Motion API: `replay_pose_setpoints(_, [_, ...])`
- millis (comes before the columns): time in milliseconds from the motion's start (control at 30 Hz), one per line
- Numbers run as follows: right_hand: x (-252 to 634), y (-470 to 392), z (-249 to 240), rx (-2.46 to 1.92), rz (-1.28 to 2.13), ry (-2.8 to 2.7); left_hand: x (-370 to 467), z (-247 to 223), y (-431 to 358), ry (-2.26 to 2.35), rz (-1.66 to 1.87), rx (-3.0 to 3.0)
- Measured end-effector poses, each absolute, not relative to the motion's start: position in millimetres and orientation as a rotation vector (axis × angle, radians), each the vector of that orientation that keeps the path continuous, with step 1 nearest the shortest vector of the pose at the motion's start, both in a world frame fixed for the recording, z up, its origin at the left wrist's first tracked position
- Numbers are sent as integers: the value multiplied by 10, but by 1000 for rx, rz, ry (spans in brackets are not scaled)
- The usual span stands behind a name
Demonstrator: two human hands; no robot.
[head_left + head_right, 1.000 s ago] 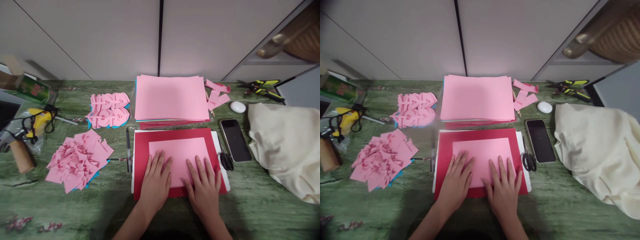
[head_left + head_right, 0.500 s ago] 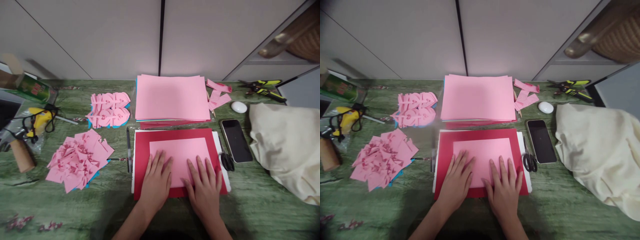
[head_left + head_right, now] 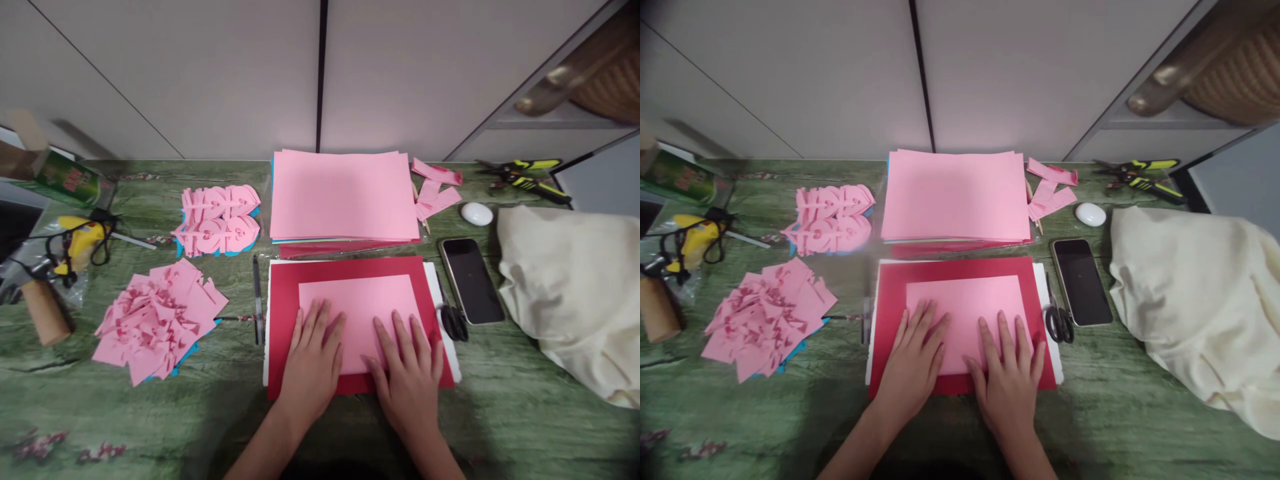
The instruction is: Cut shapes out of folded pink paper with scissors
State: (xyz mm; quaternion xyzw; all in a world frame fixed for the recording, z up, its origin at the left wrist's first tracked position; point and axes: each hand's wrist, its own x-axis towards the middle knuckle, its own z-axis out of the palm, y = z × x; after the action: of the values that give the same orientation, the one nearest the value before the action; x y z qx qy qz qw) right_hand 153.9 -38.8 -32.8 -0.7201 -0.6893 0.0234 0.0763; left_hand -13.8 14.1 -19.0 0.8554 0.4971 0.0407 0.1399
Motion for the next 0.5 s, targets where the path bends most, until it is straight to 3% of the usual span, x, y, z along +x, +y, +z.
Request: replay_pose_setpoints(500, [1515, -385, -310, -2188, 66, -2017, -140, -168, 134, 1448, 98, 2433])
